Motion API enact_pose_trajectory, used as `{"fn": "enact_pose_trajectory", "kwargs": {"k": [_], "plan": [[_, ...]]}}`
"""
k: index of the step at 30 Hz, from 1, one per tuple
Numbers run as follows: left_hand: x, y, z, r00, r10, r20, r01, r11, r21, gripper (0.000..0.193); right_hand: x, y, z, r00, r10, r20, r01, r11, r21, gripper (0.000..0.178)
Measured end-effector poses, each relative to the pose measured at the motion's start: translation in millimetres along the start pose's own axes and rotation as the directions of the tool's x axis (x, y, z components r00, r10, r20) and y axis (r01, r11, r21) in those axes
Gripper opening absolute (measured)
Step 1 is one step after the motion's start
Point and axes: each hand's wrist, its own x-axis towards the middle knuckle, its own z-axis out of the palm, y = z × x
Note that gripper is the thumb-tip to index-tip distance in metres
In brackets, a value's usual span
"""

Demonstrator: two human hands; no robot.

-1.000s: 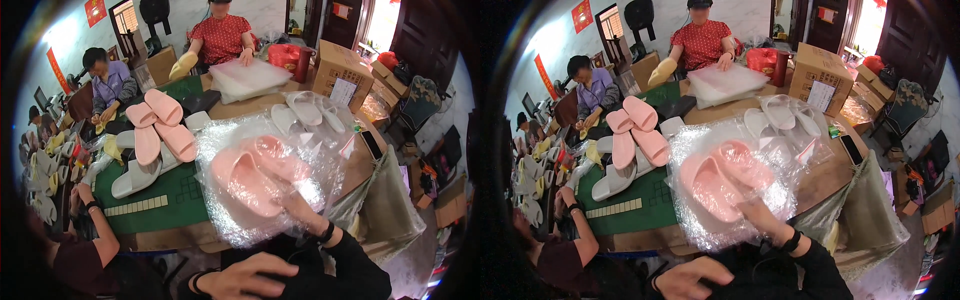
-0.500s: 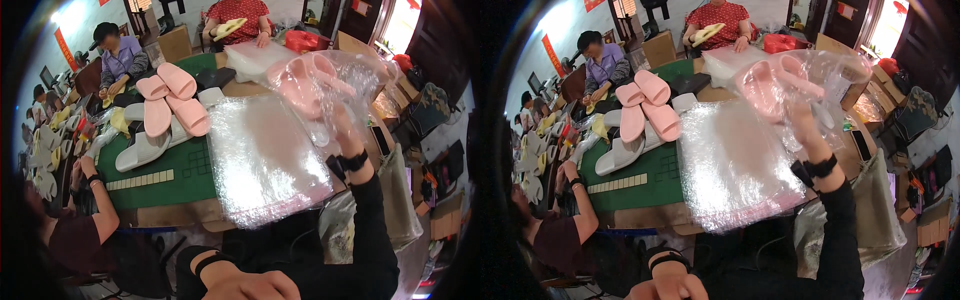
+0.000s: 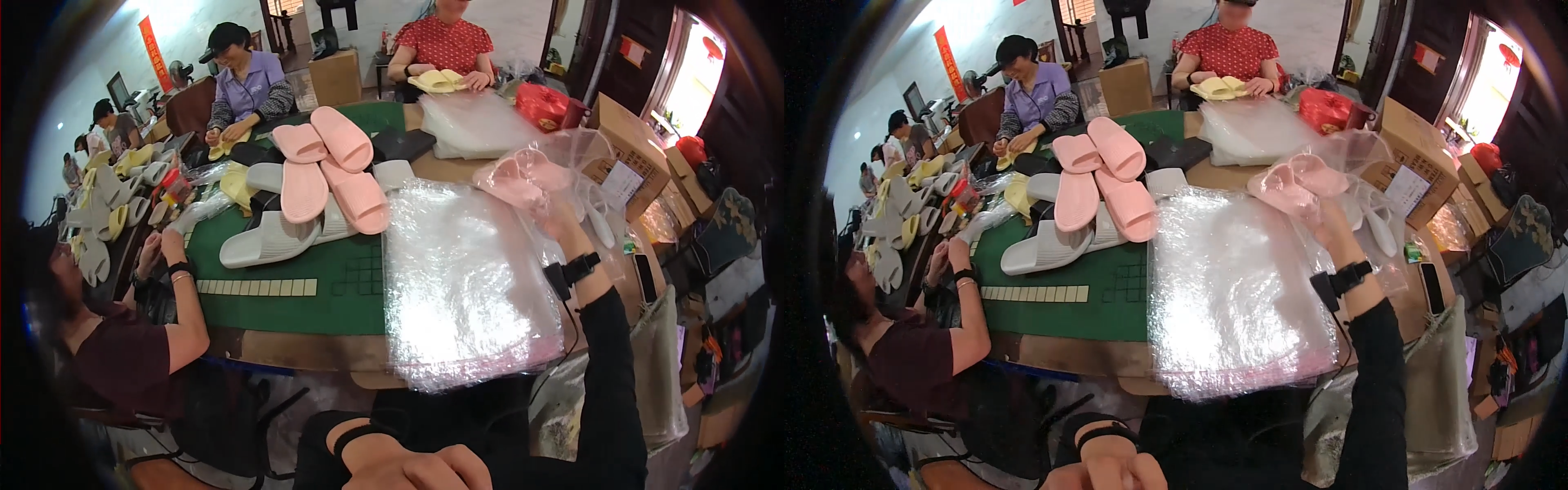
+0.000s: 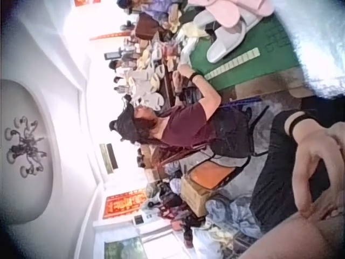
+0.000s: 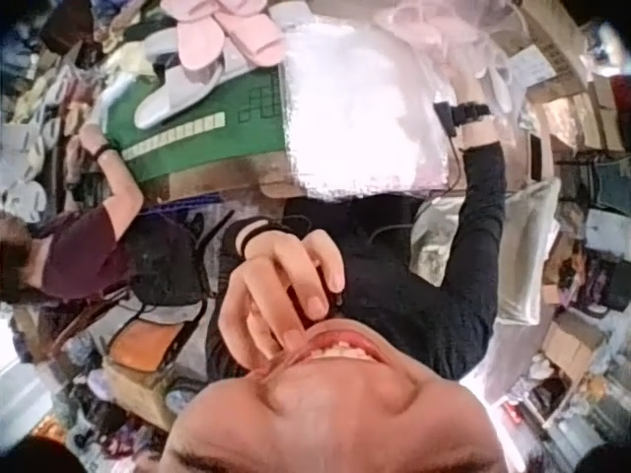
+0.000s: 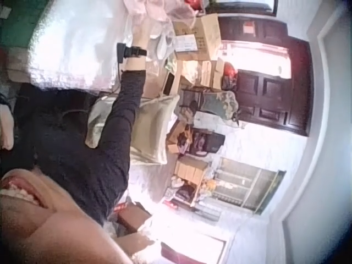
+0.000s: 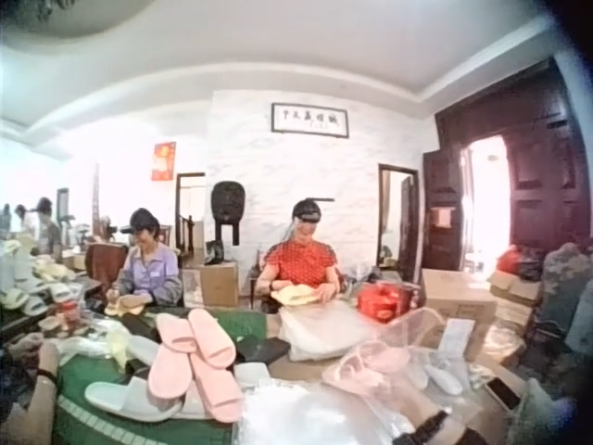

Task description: The recorder is inspecting and packing various colored plastic slides into clear plastic bags at a factory workstation.

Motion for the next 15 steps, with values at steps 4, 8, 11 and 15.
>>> {"fn": "enact_pose_trajectory", "kwargs": {"k": [4, 8, 11, 15], "plan": [[1.2, -7.6, -14.7, 0.978, 0.156, 0.140, -0.161, 0.987, 0.021, 0.008, -8.8, 17.3, 6.7, 0.998, 0.054, 0.010, -0.055, 0.996, 0.071, 0.036], [1.1, -1.5, -4.2, 0.998, 0.056, 0.035, -0.056, 0.998, 0.004, 0.004, -26.7, 13.3, 9.4, 0.991, 0.132, -0.005, -0.129, 0.976, 0.173, 0.042], [-0.2, -1.3, -8.6, 0.994, 0.048, 0.093, -0.056, 0.995, 0.085, 0.004, -45.4, 14.9, 14.3, 0.992, 0.116, 0.040, -0.122, 0.962, 0.244, 0.048], [-2.3, -15.6, -26.4, 0.974, 0.141, 0.176, -0.159, 0.982, 0.097, 0.010, -112.6, 11.1, 46.8, 0.896, 0.445, 0.006, -0.428, 0.858, 0.284, 0.051]]}}
